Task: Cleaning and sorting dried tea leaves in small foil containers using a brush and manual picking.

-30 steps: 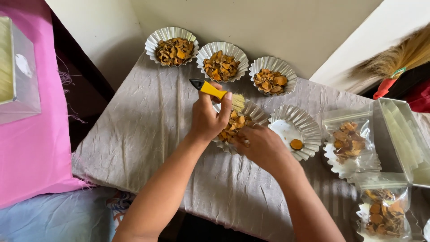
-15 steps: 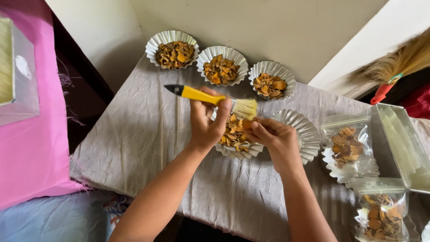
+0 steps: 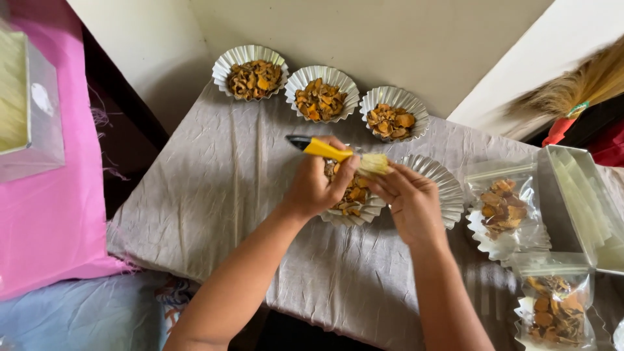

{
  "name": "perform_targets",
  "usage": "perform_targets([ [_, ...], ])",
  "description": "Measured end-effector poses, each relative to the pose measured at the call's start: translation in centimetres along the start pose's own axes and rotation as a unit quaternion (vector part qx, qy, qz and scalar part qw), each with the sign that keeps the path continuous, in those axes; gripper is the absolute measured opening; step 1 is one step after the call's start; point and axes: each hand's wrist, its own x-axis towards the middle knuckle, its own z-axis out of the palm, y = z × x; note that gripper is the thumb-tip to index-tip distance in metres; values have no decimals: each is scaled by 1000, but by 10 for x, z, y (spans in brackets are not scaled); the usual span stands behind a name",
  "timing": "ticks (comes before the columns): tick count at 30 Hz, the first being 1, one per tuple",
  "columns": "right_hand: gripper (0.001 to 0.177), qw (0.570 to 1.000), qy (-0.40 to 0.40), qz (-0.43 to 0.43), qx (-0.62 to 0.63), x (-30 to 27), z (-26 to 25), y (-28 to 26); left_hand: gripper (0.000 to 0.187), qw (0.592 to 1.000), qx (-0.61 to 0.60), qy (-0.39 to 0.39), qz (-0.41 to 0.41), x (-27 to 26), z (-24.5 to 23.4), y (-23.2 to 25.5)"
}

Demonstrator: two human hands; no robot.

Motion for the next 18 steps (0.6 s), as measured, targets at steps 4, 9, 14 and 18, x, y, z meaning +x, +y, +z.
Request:
perform_targets([
  [4, 25, 969, -16, -76, -236, -9, -21, -50, 26, 997, 72, 4, 5, 6, -24, -6],
  [9, 65, 677, -12, 90, -730, -23, -15, -92, 29, 993, 116, 3, -7, 13, -40, -6],
  [14, 42, 680, -82, -143, -715, 4, -15, -33, 28, 987, 135, 75, -35, 9, -26, -18],
  [18, 36, 580, -200, -133, -778, 15, 27, 7, 29, 980, 159, 109, -39, 9, -31, -22],
])
